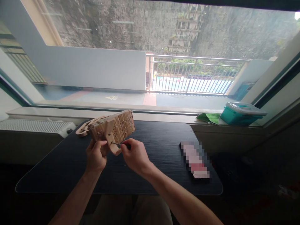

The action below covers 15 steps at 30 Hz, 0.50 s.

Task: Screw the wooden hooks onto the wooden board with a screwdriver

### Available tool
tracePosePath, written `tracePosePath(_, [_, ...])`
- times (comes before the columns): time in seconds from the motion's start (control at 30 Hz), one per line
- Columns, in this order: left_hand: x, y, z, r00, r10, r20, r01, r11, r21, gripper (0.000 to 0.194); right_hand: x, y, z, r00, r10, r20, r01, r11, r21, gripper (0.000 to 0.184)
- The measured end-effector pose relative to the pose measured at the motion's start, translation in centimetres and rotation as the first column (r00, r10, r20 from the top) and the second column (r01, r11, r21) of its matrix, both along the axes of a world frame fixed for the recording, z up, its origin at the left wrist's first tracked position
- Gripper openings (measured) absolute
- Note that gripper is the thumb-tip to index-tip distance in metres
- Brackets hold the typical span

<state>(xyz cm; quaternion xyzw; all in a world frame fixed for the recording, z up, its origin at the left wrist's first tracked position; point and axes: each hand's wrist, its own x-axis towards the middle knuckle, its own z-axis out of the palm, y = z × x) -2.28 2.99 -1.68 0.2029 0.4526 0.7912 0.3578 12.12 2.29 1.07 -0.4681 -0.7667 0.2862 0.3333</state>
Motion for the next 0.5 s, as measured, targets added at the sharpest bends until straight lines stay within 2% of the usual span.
tracePosePath(0.07, [-0.3,0.0,-0.4,0.999,0.005,-0.040,-0.005,1.000,0.005,0.021,0.1,0.5,0.0,0.995,0.000,-0.096,-0.015,0.987,-0.161,0.026])
tracePosePath(0.1, [-0.5,0.0,-0.7,0.998,0.004,-0.061,-0.004,1.000,0.001,0.022,0.2,0.6,0.1,0.996,0.015,-0.088,-0.032,0.981,-0.191,0.027])
tracePosePath(0.23, [-0.9,0.1,-1.6,0.998,0.015,-0.057,-0.018,0.998,-0.054,0.023,0.8,0.7,1.5,0.983,0.073,0.166,-0.044,0.985,-0.168,0.031])
tracePosePath(0.3, [-1.0,0.2,-1.8,0.999,0.034,-0.002,-0.034,0.996,-0.076,0.024,1.0,0.5,2.3,0.949,0.088,0.303,-0.061,0.993,-0.099,0.039])
tracePosePath(0.37, [-1.0,0.2,-1.8,0.999,0.038,0.039,-0.034,0.995,-0.094,0.024,1.3,0.2,2.7,0.902,0.097,0.421,-0.128,0.991,0.046,0.031])
tracePosePath(0.43, [-0.9,0.3,-1.7,0.999,0.030,0.042,-0.025,0.993,-0.113,0.022,1.5,-0.1,2.8,0.827,0.093,0.554,-0.245,0.947,0.207,0.020])
tracePosePath(0.5, [-0.8,0.3,-1.7,0.999,0.032,0.020,-0.029,0.992,-0.122,0.019,1.6,-0.2,2.5,0.737,0.065,0.673,-0.376,0.866,0.329,0.019])
